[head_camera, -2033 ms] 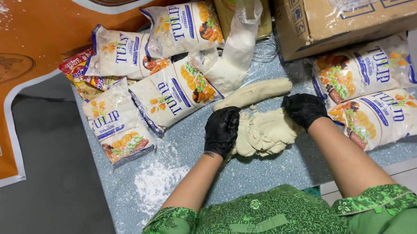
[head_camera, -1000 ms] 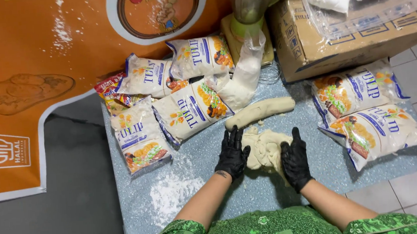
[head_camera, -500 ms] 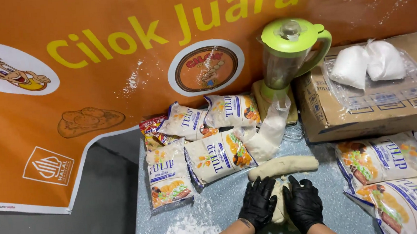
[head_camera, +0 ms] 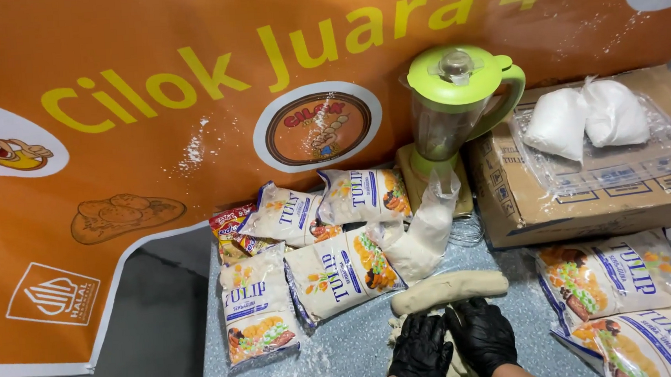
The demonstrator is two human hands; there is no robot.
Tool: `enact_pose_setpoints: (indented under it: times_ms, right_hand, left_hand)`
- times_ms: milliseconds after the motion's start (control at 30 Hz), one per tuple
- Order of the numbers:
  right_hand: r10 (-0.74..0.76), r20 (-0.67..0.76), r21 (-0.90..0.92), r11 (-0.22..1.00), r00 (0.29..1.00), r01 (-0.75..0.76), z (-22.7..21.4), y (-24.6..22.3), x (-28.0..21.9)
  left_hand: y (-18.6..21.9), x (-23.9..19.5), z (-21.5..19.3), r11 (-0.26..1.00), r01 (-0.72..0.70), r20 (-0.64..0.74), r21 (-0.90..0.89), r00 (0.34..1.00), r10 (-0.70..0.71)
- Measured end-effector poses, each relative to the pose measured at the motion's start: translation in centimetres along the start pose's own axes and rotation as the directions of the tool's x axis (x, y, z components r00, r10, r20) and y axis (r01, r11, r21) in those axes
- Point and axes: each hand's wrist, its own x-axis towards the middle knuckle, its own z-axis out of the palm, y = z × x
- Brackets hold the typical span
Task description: Kneading a large mass of dough on a floured surface and then portioning it into small, uniform pieces.
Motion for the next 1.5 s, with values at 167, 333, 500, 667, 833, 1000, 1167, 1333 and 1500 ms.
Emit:
enact_pose_setpoints:
  times_ms: [167, 333, 500, 667, 833, 1000, 1167, 1333, 1500]
  right_hand:
    - [0.049, 0.061, 0.177, 0.982, 0.997, -0.060, -0.3, 0.8, 1.1]
    - [0.022, 0.043, 0.274, 0.961, 0.999, -0.033, 0.9, 2.7, 1.8]
    - [-0.071, -0.099, 0.422, 0.900, 0.993, 0.107, 3.3, 5.2, 2.7]
    - [-0.059, -0.157, 0.429, 0.895, 0.986, 0.122, 4.4, 6.7, 3.9]
    - [0.103, -0.128, 0.467, 0.884, 0.986, -0.032, 4.8, 6.7, 4.5]
    - [0.320, 0.121, 0.413, 0.845, 0.940, -0.341, 4.1, 5.1, 4.8]
    - [0.225, 0.353, 0.291, 0.896, 0.908, -0.335, 4.6, 9.4, 8.6]
    - [0.268, 0.349, 0.101, 0.942, 0.898, -0.320, 0.7, 7.8, 8.9]
    - [0.139, 0.363, 0.298, 0.920, 0.921, -0.256, -2.4, 2.6, 2.8]
  left_hand:
    - [1.2, 0.0, -0.9, 0.996, 0.071, -0.003, -0.057, 0.997, -0.071]
    - [1.1, -0.6, -0.2, 0.996, 0.060, -0.062, -0.068, 0.996, -0.065]
    - [1.1, -0.6, -0.3, 0.991, 0.086, -0.001, -0.099, 0.996, -0.087]
    - [1.6, -0.3, -0.9, 0.996, 0.068, -0.067, -0.064, 0.995, -0.073]
    - [2.1, 0.2, -2.2, 0.994, 0.044, -0.082, -0.104, 0.995, -0.053]
    - [1.3, -0.8, -1.0, 0.992, 0.072, 0.002, -0.102, 0.997, -0.072]
    - [1.6, -1.3, -3.6, 0.979, 0.202, 0.208, -0.037, 0.959, -0.190]
    - [2.2, -3.1, -6.4, 0.951, 0.309, 0.358, 0.013, 0.887, -0.293]
    - [0.6, -4.1, -5.5, 0.954, 0.298, 0.375, 0.022, 0.882, -0.284]
